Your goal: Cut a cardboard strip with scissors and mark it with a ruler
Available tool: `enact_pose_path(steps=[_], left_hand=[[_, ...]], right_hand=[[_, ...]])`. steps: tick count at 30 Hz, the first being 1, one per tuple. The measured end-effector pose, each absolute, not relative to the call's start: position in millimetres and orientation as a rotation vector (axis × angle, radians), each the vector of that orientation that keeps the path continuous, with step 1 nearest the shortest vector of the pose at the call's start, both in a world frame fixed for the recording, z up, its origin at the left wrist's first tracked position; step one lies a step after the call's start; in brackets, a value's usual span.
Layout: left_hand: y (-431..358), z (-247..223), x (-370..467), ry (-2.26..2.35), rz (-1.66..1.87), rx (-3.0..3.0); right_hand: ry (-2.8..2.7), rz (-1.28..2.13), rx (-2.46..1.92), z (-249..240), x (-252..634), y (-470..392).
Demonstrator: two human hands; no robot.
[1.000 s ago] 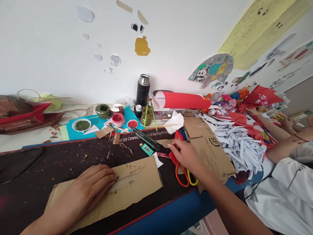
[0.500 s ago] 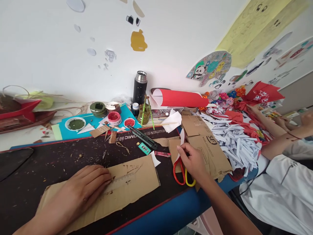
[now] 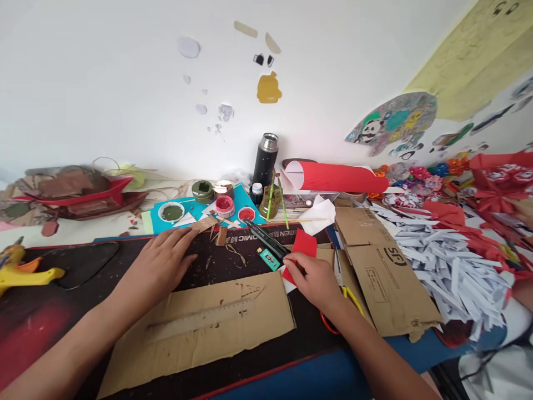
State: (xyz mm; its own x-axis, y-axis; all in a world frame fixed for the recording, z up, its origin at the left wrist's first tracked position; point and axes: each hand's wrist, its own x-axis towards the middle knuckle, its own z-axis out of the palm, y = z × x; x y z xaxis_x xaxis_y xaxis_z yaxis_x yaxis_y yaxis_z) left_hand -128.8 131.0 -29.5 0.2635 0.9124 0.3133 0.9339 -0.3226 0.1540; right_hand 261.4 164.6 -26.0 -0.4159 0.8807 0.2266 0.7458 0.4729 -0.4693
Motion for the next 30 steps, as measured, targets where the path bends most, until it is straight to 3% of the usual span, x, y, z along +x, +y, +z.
enact_pose_path(steps=[6,15,23,30], left_hand=[[142.8,-43.0,-132.9,-1.909,-0.417,-2.449],[151.1,-60.9,-142.2,-1.958,-0.555,-2.414],[156.7,-58.5,-139.9,-1.951,-0.581,-2.333],[158.0,-44.1,-124.2,-2.026,-0.551,-2.302]], right_hand=[[-2.312,0.373,-1.287,-22.6,263.8,165.7],[-2.417,0.457,-1.559,-15.8,240.2,184.8],[-2.501,0.421,-1.808,-6.3,218.9,202.8],[-2.434,0.367,-1.697,-24.7,228.6,203.2]])
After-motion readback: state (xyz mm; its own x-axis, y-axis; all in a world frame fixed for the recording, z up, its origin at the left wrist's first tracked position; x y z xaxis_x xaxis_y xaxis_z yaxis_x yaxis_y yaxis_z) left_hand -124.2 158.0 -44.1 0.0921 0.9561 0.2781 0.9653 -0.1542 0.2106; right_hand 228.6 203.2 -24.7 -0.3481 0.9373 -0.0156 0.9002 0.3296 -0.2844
